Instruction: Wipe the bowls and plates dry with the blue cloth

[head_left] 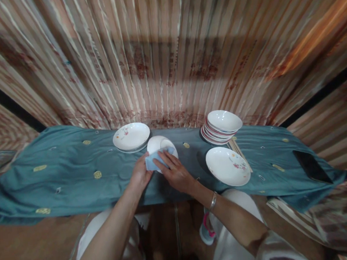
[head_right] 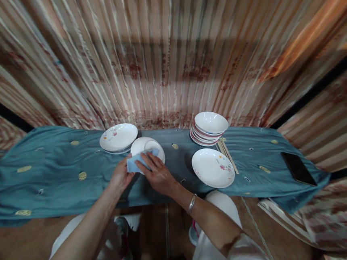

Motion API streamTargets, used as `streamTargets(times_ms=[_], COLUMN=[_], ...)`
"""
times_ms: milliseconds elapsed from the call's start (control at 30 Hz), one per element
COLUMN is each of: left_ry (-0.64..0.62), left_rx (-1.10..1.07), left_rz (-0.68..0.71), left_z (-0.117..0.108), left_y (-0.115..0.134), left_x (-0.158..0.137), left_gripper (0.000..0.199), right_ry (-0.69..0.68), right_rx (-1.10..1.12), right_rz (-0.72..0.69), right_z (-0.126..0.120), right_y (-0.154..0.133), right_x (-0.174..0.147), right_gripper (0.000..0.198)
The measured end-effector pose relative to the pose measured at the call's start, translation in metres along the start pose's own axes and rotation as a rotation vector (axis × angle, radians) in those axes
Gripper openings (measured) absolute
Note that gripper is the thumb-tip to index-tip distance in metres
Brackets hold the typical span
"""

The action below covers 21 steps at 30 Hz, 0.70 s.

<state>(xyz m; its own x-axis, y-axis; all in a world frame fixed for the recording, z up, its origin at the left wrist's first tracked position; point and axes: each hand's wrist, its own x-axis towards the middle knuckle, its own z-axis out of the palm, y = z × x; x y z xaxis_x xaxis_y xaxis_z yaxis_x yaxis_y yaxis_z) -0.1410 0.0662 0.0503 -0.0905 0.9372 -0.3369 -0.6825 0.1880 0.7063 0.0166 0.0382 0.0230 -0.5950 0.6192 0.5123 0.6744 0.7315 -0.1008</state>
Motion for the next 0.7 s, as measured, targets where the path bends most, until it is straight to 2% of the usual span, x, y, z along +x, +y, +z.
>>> streamTargets(times_ms=[233,433,567,700], left_ry=[0.017,0.069,0.009,-0.059], left_rx=[0.003,0.016,0.049,0.103], left_rz=[-0.089,-0.037,0.000,-0.015], left_z=[-0.004,-0.010,-0.009,-0.001], left_y=[0.000,0.001,0.000,0.002], left_x=[0.004,0.008,0.007,-0.002], left_gripper=[0.016,0.011,0.014,0.012], right_ry=[-0.049,-0.114,-0.097,-0.008], right_rx=[-0.043,-0.041,-0.040,-0.040], right_rz=[-0.055,-0.077,-0.072,-0.069], right_z=[0.004,0.005,0.007,0.004], right_y=[-0.002,0.003,0.003,0.002], right_x=[-0.019,-0.034,-0.034,-0.023], right_gripper=[0.051,0.052,0.050,0.046])
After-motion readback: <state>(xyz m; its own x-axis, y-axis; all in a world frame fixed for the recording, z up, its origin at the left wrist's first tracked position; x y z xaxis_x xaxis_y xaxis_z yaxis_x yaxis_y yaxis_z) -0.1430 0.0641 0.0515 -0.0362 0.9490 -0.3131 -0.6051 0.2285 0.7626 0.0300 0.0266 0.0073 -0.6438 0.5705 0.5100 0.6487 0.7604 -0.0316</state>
